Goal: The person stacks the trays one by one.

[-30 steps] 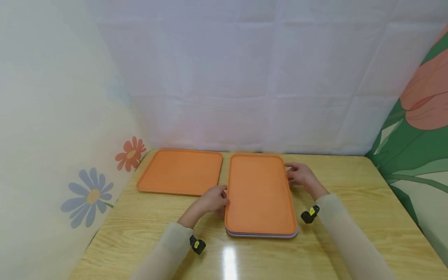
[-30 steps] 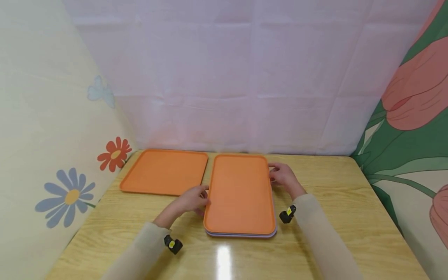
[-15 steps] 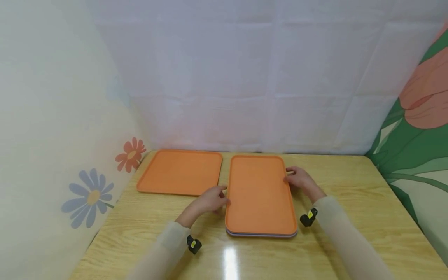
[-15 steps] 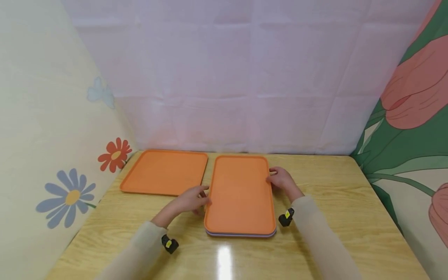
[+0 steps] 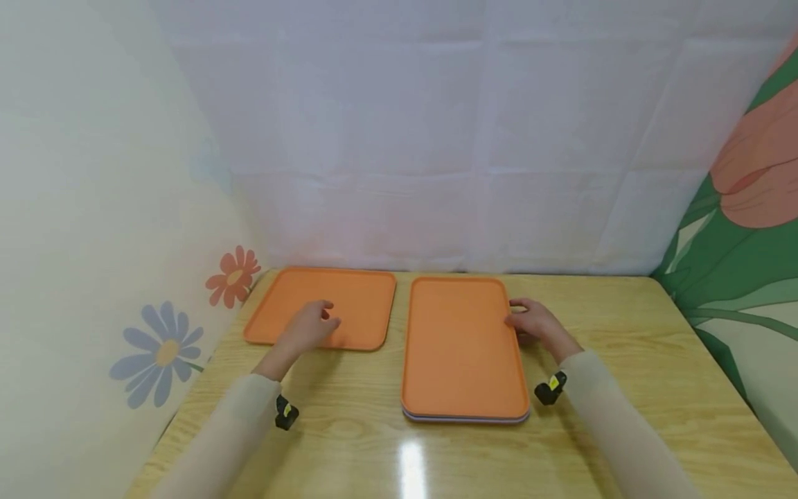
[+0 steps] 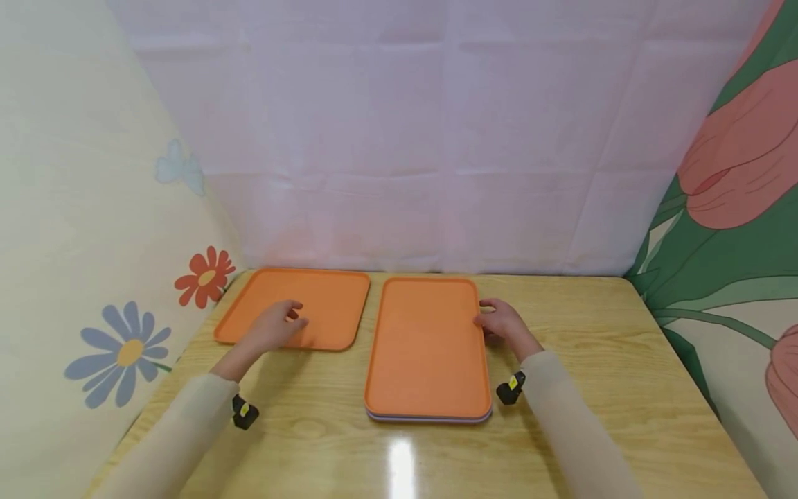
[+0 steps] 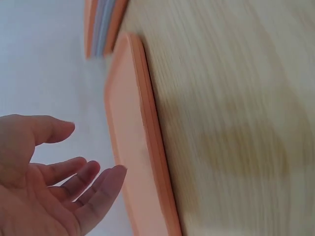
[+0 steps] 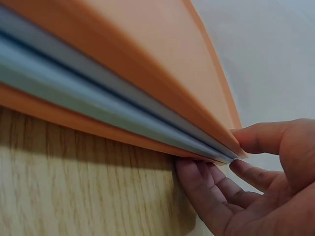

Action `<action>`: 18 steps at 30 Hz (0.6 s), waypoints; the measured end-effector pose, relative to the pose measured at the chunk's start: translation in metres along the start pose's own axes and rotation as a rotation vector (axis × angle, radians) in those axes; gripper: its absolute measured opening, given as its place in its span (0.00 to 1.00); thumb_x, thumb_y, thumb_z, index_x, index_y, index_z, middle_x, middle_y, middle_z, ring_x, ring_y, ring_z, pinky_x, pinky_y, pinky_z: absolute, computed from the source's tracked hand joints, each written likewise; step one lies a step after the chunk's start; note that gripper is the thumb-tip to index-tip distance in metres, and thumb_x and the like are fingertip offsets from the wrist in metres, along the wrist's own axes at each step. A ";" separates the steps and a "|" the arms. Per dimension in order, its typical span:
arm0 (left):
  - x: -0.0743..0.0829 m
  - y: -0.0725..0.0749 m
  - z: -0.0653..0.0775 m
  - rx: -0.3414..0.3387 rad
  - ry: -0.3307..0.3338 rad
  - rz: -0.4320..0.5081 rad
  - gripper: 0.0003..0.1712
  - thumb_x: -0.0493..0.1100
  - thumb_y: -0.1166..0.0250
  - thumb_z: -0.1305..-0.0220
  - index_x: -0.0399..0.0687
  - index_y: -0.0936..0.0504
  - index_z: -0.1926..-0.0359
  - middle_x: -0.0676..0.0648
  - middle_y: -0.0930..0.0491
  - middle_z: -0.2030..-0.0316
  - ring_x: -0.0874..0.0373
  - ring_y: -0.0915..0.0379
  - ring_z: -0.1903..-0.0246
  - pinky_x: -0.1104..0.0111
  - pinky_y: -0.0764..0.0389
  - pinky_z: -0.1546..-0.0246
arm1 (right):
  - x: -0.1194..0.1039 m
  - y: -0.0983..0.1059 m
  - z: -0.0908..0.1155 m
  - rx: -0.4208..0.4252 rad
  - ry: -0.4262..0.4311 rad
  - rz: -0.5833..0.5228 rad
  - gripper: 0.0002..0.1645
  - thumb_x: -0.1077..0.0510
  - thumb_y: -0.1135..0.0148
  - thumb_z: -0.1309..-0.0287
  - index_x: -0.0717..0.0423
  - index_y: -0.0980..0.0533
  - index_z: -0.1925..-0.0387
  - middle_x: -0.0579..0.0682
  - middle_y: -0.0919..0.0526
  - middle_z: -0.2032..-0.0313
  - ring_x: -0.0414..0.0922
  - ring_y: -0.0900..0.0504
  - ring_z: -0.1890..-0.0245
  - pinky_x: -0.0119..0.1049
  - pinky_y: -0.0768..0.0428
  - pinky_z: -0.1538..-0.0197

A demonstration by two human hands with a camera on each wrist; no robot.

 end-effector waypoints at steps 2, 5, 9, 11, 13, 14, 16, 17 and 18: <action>-0.014 0.011 -0.002 0.030 0.013 -0.002 0.31 0.44 0.43 0.27 0.24 0.33 0.33 0.25 0.26 0.43 0.31 0.27 0.44 0.42 0.24 0.46 | 0.000 0.000 0.001 -0.004 0.000 -0.010 0.39 0.62 0.42 0.32 0.69 0.45 0.26 0.72 0.26 0.39 0.45 0.15 0.60 0.42 0.14 0.56; -0.031 0.022 -0.006 0.044 0.039 0.032 0.32 0.44 0.45 0.26 0.22 0.36 0.32 0.23 0.31 0.38 0.29 0.32 0.40 0.41 0.27 0.41 | 0.002 0.000 0.001 -0.007 0.000 -0.023 0.39 0.61 0.42 0.32 0.69 0.46 0.26 0.71 0.25 0.41 0.46 0.15 0.59 0.43 0.15 0.54; -0.051 0.033 -0.012 0.049 0.098 0.090 0.34 0.45 0.48 0.25 0.21 0.40 0.30 0.22 0.37 0.33 0.28 0.39 0.35 0.39 0.33 0.35 | 0.005 0.001 -0.001 -0.004 0.002 -0.030 0.39 0.61 0.43 0.31 0.68 0.46 0.25 0.72 0.27 0.39 0.47 0.16 0.55 0.42 0.15 0.53; -0.061 0.038 -0.015 0.069 0.124 0.088 0.35 0.45 0.48 0.26 0.20 0.40 0.31 0.22 0.39 0.33 0.27 0.41 0.33 0.39 0.35 0.34 | 0.006 0.001 -0.002 -0.003 0.003 -0.034 0.39 0.61 0.43 0.31 0.68 0.46 0.25 0.72 0.28 0.38 0.47 0.17 0.53 0.41 0.16 0.52; -0.070 0.042 -0.019 0.090 0.141 0.086 0.36 0.46 0.48 0.27 0.19 0.40 0.31 0.22 0.39 0.32 0.28 0.42 0.33 0.39 0.36 0.33 | 0.008 0.000 -0.004 0.002 -0.001 -0.030 0.39 0.60 0.43 0.31 0.67 0.46 0.25 0.72 0.28 0.38 0.48 0.18 0.51 0.40 0.16 0.52; -0.075 0.043 -0.021 0.106 0.143 0.077 0.36 0.46 0.48 0.27 0.19 0.40 0.31 0.22 0.39 0.32 0.28 0.42 0.33 0.39 0.36 0.33 | 0.009 0.000 -0.005 0.001 -0.004 -0.031 0.39 0.60 0.43 0.32 0.66 0.46 0.25 0.72 0.29 0.37 0.49 0.18 0.50 0.41 0.16 0.51; -0.084 0.046 -0.024 0.148 0.139 0.045 0.35 0.45 0.47 0.29 0.19 0.38 0.32 0.22 0.37 0.34 0.28 0.40 0.34 0.40 0.35 0.33 | 0.010 0.000 -0.006 0.000 -0.009 -0.025 0.40 0.60 0.43 0.31 0.66 0.46 0.24 0.72 0.30 0.36 0.51 0.19 0.48 0.42 0.17 0.50; -0.089 0.047 -0.025 0.165 0.140 0.036 0.35 0.45 0.47 0.29 0.18 0.37 0.33 0.22 0.36 0.34 0.28 0.39 0.34 0.40 0.35 0.33 | 0.010 0.000 -0.005 -0.004 -0.009 -0.023 0.40 0.59 0.43 0.31 0.66 0.46 0.24 0.73 0.30 0.36 0.52 0.19 0.47 0.43 0.17 0.49; -0.093 0.048 -0.026 0.180 0.142 0.030 0.35 0.45 0.46 0.30 0.18 0.36 0.33 0.21 0.35 0.35 0.27 0.39 0.35 0.40 0.34 0.34 | 0.009 -0.001 -0.005 -0.004 -0.013 -0.026 0.40 0.59 0.43 0.31 0.65 0.46 0.24 0.72 0.31 0.35 0.52 0.20 0.46 0.44 0.17 0.48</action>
Point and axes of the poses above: each hand's wrist, its own z-axis away from the middle knuckle, its own y-axis out of the back of the hand, x = y × z, the point moved 5 cm from there along -z, towards the middle knuckle
